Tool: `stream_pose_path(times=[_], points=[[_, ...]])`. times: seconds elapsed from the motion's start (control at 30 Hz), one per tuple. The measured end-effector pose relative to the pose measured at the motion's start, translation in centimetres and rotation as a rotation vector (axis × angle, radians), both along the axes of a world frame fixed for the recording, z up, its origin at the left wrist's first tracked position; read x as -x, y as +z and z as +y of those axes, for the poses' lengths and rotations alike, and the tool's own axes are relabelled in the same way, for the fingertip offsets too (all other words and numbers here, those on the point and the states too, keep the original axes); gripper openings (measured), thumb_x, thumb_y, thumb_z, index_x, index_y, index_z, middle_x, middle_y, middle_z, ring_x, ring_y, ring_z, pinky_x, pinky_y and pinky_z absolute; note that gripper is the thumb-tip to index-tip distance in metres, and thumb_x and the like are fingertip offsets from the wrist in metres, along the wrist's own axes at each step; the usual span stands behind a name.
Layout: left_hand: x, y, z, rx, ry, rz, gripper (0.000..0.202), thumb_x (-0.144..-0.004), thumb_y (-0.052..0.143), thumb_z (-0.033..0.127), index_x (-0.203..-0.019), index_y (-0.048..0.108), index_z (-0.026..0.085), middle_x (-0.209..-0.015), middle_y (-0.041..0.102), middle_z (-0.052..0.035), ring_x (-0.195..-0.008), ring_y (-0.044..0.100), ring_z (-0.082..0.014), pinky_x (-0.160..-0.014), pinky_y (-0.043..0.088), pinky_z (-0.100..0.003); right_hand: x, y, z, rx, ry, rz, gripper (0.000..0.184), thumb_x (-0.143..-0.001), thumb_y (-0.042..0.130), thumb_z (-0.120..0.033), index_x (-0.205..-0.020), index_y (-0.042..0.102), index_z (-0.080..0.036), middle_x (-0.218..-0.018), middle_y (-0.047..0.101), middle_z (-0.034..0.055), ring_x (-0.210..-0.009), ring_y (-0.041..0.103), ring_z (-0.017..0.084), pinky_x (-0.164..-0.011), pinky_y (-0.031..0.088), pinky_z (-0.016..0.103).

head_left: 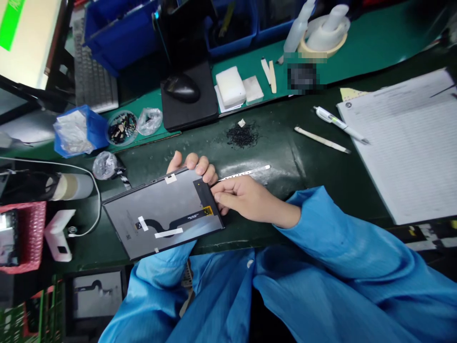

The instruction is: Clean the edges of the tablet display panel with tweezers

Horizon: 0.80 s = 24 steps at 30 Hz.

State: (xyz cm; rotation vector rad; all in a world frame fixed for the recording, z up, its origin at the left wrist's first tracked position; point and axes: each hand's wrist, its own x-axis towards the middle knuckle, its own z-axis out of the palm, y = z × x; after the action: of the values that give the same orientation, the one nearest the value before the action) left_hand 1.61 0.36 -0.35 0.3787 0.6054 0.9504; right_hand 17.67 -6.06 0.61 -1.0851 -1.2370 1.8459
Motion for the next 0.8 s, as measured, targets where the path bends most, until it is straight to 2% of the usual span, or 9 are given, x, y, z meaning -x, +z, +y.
stream_pose_path(times=[0.13,0.27,0.47,0.67,0.8], points=[[-0.07,-0.12,0.02,0.033,0.013,0.019,0.070,-0.103,0.007,0.069,-0.062,0.036,0.020,-0.060,0.037,-0.0010,-0.047,0.042,-0.0131,-0.045,0.039,-0.026,-0.03,-0.09,0.08,-0.019,-0.014,-0.038,0.015,-0.085,0.056,-0.017,-0.075,0.067,-0.017,-0.065,0.066,-0.0022,-0.061,0.065,0.012,-0.062,0.059,0.025],[-0.17,0.09,-0.02,0.031,0.013,0.008,0.071,-0.103,0.004,0.067,-0.061,0.035,0.020,-0.059,0.036,-0.0009,-0.047,0.042,-0.0130,-0.045,0.040,-0.027,0.11,-0.17,0.15,0.059,-0.047,-0.039,0.011,-0.084,0.060,-0.013,-0.079,0.068,-0.017,-0.065,0.069,-0.0024,-0.061,0.066,0.012,-0.061,0.059,0.024],[-0.13,-0.06,0.12,0.009,-0.006,0.056,0.073,-0.102,0.008,0.071,-0.060,0.038,0.020,-0.058,0.039,-0.0016,-0.046,0.042,-0.0131,-0.045,0.040,-0.027,-0.06,-0.40,0.32,0.126,-0.051,-0.012,0.004,-0.084,0.070,-0.014,-0.081,0.070,-0.017,-0.066,0.072,-0.0021,-0.059,0.068,0.011,-0.060,0.060,0.023],[-0.08,0.20,0.02,0.023,-0.026,0.111,0.075,-0.102,0.013,0.073,-0.057,0.040,0.019,-0.058,0.042,-0.0022,-0.045,0.045,-0.0128,-0.046,0.042,-0.028,-0.43,-0.38,0.73,0.162,0.028,0.028,0.004,-0.087,0.069,-0.013,-0.084,0.069,-0.015,-0.069,0.074,-0.0008,-0.062,0.070,0.012,-0.062,0.062,0.024],[-0.22,0.74,-0.16,0.020,-0.059,0.148,0.075,-0.103,0.012,0.071,-0.057,0.040,0.019,-0.059,0.044,-0.0027,-0.048,0.049,-0.0138,-0.048,0.045,-0.028,-0.25,-0.52,0.68,0.126,0.022,-0.045,0.009,-0.086,0.064,-0.009,-0.080,0.067,-0.016,-0.066,0.072,-0.0013,-0.061,0.068,0.012,-0.060,0.058,0.024]])
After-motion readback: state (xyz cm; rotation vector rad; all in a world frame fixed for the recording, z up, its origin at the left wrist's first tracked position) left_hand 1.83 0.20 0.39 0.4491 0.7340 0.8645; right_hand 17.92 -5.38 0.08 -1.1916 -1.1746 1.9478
